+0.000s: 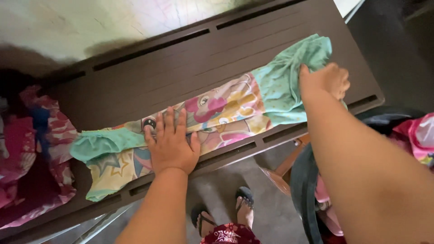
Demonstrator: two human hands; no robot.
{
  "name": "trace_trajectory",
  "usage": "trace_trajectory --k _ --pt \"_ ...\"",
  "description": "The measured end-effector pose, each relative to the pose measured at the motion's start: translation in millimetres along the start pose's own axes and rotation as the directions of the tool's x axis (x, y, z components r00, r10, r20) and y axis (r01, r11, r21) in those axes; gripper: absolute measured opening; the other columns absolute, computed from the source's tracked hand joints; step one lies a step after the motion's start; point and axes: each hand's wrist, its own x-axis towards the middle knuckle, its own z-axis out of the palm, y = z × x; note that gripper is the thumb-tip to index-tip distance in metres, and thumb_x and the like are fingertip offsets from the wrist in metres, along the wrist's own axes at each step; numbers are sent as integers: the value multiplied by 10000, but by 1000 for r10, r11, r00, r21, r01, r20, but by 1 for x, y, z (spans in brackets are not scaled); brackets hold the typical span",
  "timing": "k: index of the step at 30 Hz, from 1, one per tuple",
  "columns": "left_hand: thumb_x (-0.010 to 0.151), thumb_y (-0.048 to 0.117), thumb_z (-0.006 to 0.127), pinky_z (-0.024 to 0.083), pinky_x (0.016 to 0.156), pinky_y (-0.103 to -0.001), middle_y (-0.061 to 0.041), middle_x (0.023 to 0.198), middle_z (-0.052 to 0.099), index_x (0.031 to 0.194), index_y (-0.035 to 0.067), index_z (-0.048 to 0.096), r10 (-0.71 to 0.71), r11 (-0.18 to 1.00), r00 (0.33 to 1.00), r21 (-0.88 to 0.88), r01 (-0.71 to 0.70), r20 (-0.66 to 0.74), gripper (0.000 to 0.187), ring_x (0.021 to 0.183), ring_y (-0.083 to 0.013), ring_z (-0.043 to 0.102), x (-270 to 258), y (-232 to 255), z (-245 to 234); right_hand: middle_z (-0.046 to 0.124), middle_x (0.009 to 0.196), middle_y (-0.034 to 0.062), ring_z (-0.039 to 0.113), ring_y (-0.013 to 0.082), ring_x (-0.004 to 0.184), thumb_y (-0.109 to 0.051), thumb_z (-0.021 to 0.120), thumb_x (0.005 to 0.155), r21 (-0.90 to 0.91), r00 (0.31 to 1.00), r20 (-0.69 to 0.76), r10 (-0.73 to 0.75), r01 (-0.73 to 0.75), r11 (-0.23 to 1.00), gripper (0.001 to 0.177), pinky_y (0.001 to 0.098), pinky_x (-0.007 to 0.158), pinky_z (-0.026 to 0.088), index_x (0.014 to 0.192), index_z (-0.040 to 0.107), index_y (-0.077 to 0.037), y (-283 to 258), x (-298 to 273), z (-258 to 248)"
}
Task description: Folding various pieces of children's clothing and stacking them on a bench.
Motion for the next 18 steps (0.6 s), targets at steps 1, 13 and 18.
trace_trajectory --k 1,13,18 --pt "880 473 505 39 1216 -543 -46 1657 254 1558 274 356 4 1000 1000 -1 -4 3 723 1526 -276 185 -1 1 -1 431 1510 169 389 388 1410 -566 758 906 -2 1000 -1 5 -5 1000 744 534 1129 382 1417 515 -83 0 -2 -4" --pt "888 469 514 50 1219 -555 -55 1654 264 1559 263 365 2 1000 1000 16 -1 -16 717 1525 -284 201 -3 0 3 647 1236 93 681 329 1076 -422 734 893 78 633 78 -770 766 638 494 493 885 524 1260 564 -138 -37 -152 -44" --pt "899 457 523 54 1225 -561 -74 1669 239 1570 259 342 8 1000 1000 9 -7 -12 723 1542 -289 187 -4 0 0 378 1581 83 349 362 1438 -530 591 918 -66 547 223 -807 835 547 648 571 1161 265 1507 430 -314 -26 -137 -1"
